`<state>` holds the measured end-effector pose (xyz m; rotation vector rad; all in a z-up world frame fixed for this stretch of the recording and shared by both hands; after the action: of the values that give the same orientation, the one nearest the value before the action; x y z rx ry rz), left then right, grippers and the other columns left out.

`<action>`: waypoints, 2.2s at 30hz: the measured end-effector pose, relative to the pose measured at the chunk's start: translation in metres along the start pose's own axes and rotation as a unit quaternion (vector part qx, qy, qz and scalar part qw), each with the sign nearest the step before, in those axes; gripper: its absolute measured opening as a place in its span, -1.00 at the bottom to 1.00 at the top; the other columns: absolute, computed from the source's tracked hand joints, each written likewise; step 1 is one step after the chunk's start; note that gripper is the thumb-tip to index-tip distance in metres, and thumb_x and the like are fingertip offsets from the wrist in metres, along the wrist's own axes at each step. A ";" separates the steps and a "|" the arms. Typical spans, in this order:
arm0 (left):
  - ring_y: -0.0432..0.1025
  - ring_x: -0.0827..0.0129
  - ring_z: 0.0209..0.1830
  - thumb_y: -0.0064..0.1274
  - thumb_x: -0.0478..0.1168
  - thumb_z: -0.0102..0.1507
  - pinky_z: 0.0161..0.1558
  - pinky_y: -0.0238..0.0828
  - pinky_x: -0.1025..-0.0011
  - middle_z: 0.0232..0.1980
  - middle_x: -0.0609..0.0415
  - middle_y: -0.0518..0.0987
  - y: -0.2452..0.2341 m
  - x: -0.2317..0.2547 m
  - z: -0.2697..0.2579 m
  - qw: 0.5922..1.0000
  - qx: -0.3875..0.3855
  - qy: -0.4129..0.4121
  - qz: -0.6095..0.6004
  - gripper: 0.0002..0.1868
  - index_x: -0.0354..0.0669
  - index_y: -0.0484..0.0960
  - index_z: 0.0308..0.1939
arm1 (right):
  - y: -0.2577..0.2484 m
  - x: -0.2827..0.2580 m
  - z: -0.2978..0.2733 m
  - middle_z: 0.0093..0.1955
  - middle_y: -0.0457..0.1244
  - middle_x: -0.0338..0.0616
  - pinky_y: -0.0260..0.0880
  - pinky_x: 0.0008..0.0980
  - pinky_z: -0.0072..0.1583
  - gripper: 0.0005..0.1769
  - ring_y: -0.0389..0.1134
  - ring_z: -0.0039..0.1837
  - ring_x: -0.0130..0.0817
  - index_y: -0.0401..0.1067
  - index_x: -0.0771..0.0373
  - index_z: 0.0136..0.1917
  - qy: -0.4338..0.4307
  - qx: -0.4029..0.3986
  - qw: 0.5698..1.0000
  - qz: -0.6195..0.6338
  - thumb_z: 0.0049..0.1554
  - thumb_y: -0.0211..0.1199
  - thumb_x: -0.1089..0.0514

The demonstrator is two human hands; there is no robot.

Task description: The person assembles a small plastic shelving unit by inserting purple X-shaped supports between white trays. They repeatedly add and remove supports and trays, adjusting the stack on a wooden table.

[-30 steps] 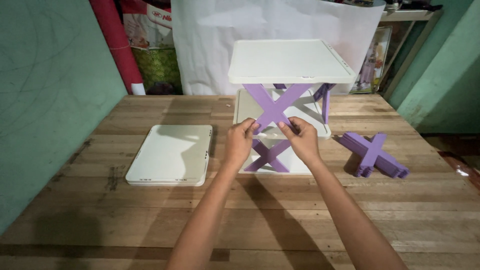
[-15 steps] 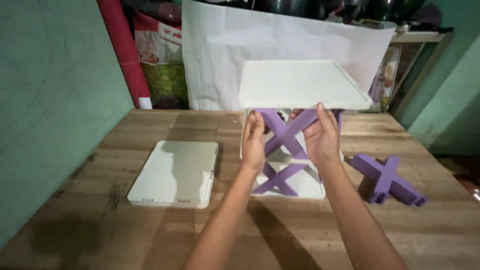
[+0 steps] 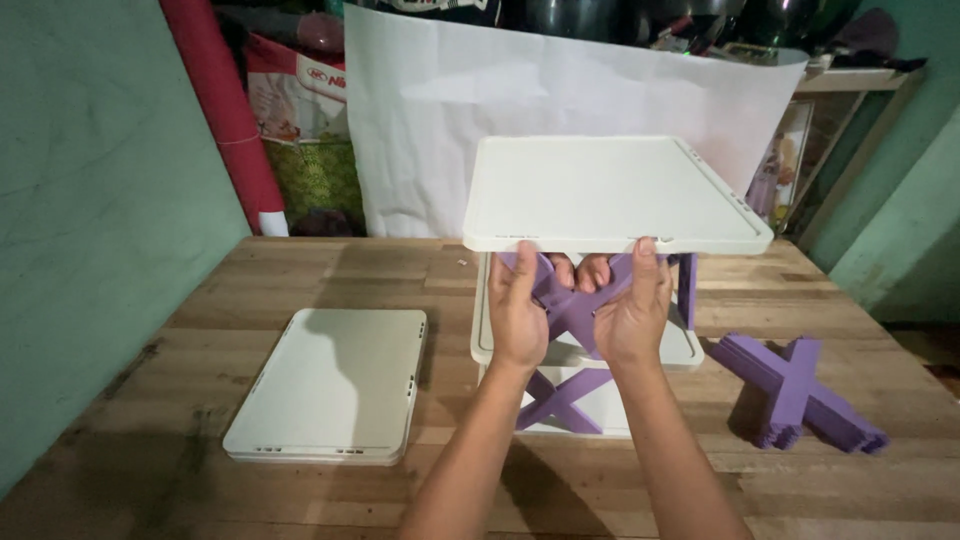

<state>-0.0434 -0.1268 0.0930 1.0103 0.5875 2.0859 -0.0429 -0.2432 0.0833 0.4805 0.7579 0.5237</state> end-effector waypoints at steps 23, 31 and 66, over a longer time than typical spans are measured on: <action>0.36 0.41 -0.33 -0.15 -0.07 0.54 -0.16 0.34 0.40 -0.40 0.07 0.45 -0.011 -0.011 0.002 0.999 -0.038 0.007 0.009 -0.74 -0.21 0.42 -0.07 | 0.001 0.005 -0.003 -0.28 0.10 -0.18 0.25 -0.30 -0.05 -0.66 0.18 -0.17 -0.34 0.23 0.21 -0.09 -0.022 -0.014 1.000 0.003 0.44 0.11 -0.02; 0.33 0.44 -0.32 -0.12 -0.07 0.54 -0.16 0.34 0.40 -0.37 0.15 0.40 -0.010 -0.014 0.003 1.000 -0.025 0.005 0.010 -0.74 -0.20 0.44 -0.06 | 0.002 0.006 -0.001 -0.32 0.11 -0.20 0.28 -0.30 -0.07 -0.65 0.19 -0.20 -0.35 0.24 0.20 -0.13 -0.021 -0.016 1.000 0.009 0.43 0.10 -0.02; 0.23 0.53 -0.43 0.03 0.00 0.45 -0.33 0.21 0.50 -0.34 0.24 0.37 -0.001 -0.015 0.002 0.997 0.056 0.013 0.060 -0.71 -0.10 0.46 -0.22 | 0.008 0.002 -0.001 -0.37 0.01 -0.26 0.15 -0.40 -0.19 -0.58 0.11 -0.28 -0.43 0.19 0.15 -0.17 -0.019 0.015 0.998 -0.055 0.40 0.16 -0.13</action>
<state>-0.0352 -0.1372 0.0865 1.1081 0.6787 2.1931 -0.0443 -0.2354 0.0867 0.4736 0.7531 0.4009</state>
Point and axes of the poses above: each hand's wrist, its own z-axis towards the middle knuckle, its own y-axis out of the palm, x = y × z, the point moved 2 cm from there along z, towards the middle knuckle
